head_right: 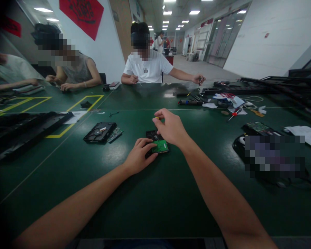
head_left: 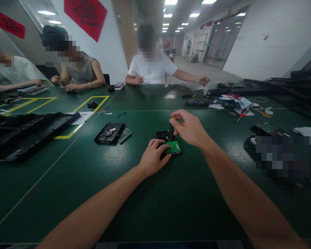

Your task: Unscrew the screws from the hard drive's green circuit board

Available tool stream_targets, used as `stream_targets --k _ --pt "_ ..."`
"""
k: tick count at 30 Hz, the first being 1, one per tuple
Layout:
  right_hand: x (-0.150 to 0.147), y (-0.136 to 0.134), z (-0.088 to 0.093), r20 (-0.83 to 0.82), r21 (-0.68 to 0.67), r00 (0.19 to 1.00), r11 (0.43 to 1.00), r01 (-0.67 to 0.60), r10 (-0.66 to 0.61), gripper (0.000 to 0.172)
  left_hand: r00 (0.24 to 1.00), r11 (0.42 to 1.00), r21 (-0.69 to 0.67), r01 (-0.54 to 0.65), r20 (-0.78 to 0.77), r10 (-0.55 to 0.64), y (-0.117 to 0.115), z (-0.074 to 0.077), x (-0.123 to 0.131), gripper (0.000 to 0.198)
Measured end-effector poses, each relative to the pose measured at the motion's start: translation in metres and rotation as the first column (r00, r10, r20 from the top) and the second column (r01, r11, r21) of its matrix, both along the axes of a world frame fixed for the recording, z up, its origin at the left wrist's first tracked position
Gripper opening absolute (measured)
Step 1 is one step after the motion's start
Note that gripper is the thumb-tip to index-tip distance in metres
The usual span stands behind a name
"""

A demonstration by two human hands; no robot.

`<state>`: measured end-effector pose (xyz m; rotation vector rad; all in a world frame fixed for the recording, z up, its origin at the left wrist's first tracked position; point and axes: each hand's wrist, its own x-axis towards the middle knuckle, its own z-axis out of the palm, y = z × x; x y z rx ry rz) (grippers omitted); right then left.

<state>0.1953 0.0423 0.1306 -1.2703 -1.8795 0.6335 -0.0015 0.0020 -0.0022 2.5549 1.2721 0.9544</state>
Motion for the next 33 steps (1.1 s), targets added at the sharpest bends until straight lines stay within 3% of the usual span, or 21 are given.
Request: stream_targets --k 5,12,16,21,26,33 --pt "-0.001 0.002 -0.002 -0.113 -0.078 0.993 0.996 -0.046 0.038 0.014 1.0 1.0 0.007 -0.009 -0.005 0.009 0.001 -0.002 0.0 0.037" --pt "0.003 0.0 0.005 -0.032 -0.057 0.996 0.994 -0.089 0.087 0.022 1.0 1.0 -0.001 -0.007 0.01 0.007 -0.001 0.001 0.001 0.035" --pt "0.004 0.001 0.005 -0.027 -0.043 0.998 0.997 -0.059 0.058 0.018 1.0 1.0 0.001 -0.004 0.012 0.004 -0.002 0.003 0.001 0.034" --pt "0.005 0.007 -0.004 -0.048 -0.042 0.999 0.999 0.008 -0.01 0.025 1.0 1.0 -0.003 -0.003 0.005 0.003 -0.001 0.002 0.0 0.035" --pt "0.006 0.009 -0.007 -0.096 -0.056 0.995 0.997 -0.045 0.039 0.016 1.0 1.0 0.005 -0.005 0.01 0.005 -0.001 0.002 0.0 0.034" --pt "0.004 0.003 0.002 -0.052 -0.05 0.996 0.996 -0.072 0.069 0.022 1.0 1.0 0.004 0.0 0.014 0.0 -0.002 0.003 0.001 0.034"
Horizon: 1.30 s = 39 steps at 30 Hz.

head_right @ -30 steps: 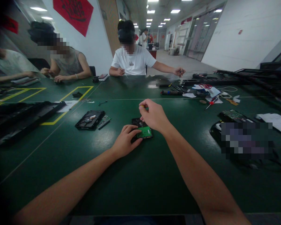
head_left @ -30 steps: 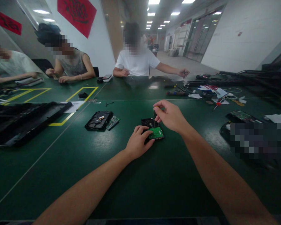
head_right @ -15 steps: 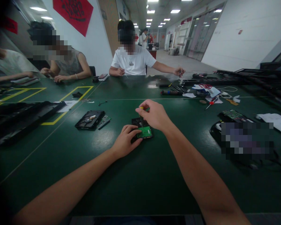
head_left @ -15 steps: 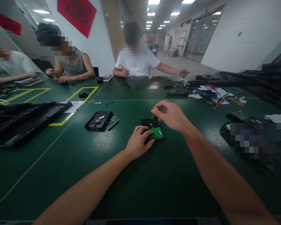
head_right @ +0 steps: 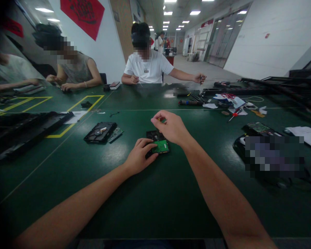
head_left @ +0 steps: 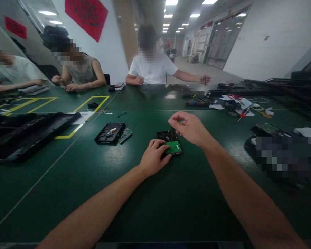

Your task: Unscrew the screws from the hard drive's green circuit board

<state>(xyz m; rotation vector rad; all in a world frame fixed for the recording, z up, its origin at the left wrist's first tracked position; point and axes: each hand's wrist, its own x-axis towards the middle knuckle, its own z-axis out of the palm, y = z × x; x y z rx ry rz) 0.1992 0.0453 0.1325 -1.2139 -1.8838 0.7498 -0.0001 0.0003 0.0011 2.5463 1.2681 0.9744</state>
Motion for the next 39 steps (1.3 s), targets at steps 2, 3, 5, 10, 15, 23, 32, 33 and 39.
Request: stream_targets --k 2,3,5,10,15,23,32,33,39 --pt "0.0015 0.0011 -0.0012 0.013 0.01 1.0 1.0 -0.016 0.016 0.023 1.0 1.0 0.001 -0.002 0.001 0.002 -0.0002 0.0005 0.0001 0.034" --pt "0.0024 0.0023 -0.0024 0.018 0.015 1.0 1.0 -0.02 0.02 0.023 1.0 1.0 0.002 -0.003 0.002 0.003 -0.0003 0.0006 0.0001 0.033" --pt "0.0041 0.0052 -0.005 0.029 0.024 0.999 1.0 -0.02 0.019 0.023 1.0 1.0 0.005 -0.005 0.003 0.004 -0.0003 0.0008 -0.0002 0.033" --pt "0.0043 0.0074 -0.0065 0.068 0.093 0.997 0.995 0.04 -0.047 0.023 1.0 1.0 -0.006 -0.002 -0.004 0.002 -0.0002 0.0003 -0.0009 0.034" --pt "0.002 0.002 -0.0012 0.162 0.158 0.972 0.976 0.147 -0.173 0.031 1.0 1.0 -0.008 -0.003 0.0 0.003 0.0001 -0.0005 -0.0014 0.034" --pt "0.0012 -0.0006 -0.0001 0.054 -0.006 0.998 1.0 -0.011 0.011 0.023 1.0 1.0 -0.01 0.002 -0.009 -0.002 -0.0002 0.001 -0.0012 0.034" --pt "0.0 0.0016 -0.0021 -0.108 -0.132 0.99 0.986 -0.1 0.086 0.02 1.0 1.0 -0.004 -0.005 -0.013 0.005 0.0016 -0.0024 -0.0009 0.036" --pt "0.0005 0.0013 -0.0018 -0.075 -0.109 0.994 0.99 -0.089 0.081 0.018 1.0 1.0 -0.004 -0.004 -0.012 0.004 0.0015 -0.0026 -0.0009 0.036" --pt "0.0028 0.0005 -0.0021 0.109 0.092 0.988 0.991 0.099 -0.109 0.029 1.0 1.0 -0.002 -0.002 -0.012 0.002 0.0013 -0.0018 -0.0009 0.035"
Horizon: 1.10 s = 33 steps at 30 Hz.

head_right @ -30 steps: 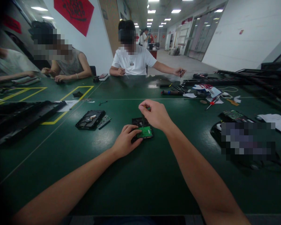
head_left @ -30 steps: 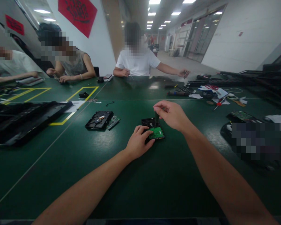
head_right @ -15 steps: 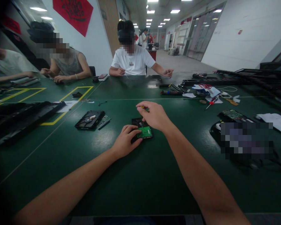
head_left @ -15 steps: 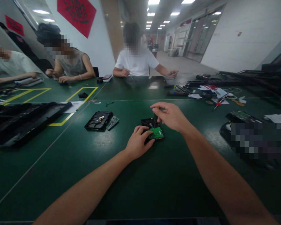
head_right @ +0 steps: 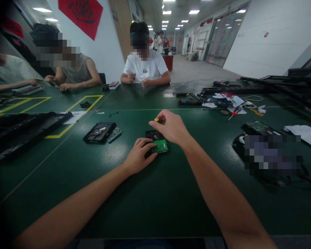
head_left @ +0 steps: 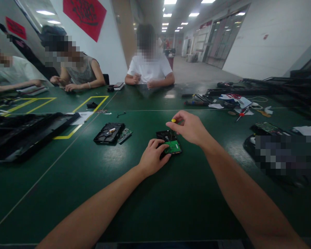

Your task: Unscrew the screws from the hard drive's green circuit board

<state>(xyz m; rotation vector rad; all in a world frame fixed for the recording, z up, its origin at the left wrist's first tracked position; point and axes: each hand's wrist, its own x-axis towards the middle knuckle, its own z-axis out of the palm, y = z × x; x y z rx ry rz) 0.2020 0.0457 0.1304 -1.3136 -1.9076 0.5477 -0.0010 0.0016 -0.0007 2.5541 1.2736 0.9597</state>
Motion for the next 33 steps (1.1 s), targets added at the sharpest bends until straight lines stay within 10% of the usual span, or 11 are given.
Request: stream_targets --k 33 --pt "-0.003 0.0015 -0.0014 -0.184 -0.139 0.979 0.983 -0.117 0.09 0.016 1.0 1.0 0.005 -0.008 -0.01 0.008 0.0003 -0.001 -0.0002 0.035"
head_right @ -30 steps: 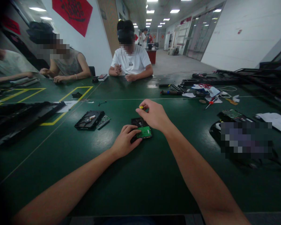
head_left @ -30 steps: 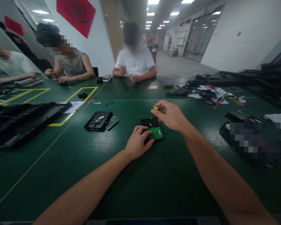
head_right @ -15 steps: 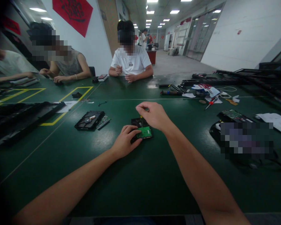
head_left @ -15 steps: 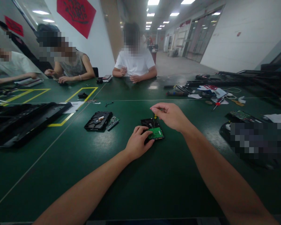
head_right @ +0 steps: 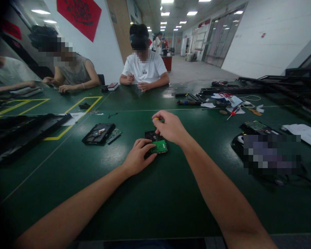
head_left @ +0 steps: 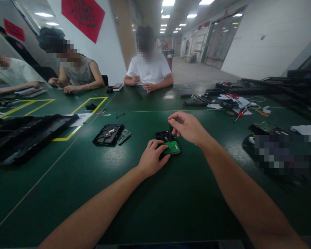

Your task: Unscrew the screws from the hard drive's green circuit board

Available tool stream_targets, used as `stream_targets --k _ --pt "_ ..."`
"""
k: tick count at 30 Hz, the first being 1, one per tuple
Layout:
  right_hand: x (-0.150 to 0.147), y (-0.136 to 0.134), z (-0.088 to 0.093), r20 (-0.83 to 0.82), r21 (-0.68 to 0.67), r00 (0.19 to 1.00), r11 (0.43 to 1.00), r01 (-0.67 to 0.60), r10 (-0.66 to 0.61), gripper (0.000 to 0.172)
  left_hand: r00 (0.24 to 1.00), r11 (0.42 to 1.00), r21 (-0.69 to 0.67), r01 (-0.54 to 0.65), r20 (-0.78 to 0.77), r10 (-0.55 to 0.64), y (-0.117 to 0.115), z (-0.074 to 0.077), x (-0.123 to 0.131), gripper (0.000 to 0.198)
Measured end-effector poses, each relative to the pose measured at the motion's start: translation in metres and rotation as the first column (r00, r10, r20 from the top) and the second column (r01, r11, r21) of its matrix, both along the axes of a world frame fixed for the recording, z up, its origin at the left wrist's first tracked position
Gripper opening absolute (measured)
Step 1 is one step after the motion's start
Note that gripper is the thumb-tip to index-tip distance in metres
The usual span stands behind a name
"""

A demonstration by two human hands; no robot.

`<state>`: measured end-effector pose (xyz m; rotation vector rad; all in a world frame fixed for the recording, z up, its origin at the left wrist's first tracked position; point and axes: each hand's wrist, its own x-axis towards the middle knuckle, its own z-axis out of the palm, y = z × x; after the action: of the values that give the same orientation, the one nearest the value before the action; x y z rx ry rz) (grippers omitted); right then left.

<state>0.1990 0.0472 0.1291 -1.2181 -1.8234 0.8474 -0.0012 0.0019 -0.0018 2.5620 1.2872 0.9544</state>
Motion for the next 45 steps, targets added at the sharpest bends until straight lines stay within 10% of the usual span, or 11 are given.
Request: stream_targets --k 45 --pt "0.004 0.001 0.0 0.029 0.024 0.998 0.998 -0.058 0.057 0.02 1.0 1.0 0.013 0.006 0.0 -0.006 0.0 -0.001 -0.001 0.034"
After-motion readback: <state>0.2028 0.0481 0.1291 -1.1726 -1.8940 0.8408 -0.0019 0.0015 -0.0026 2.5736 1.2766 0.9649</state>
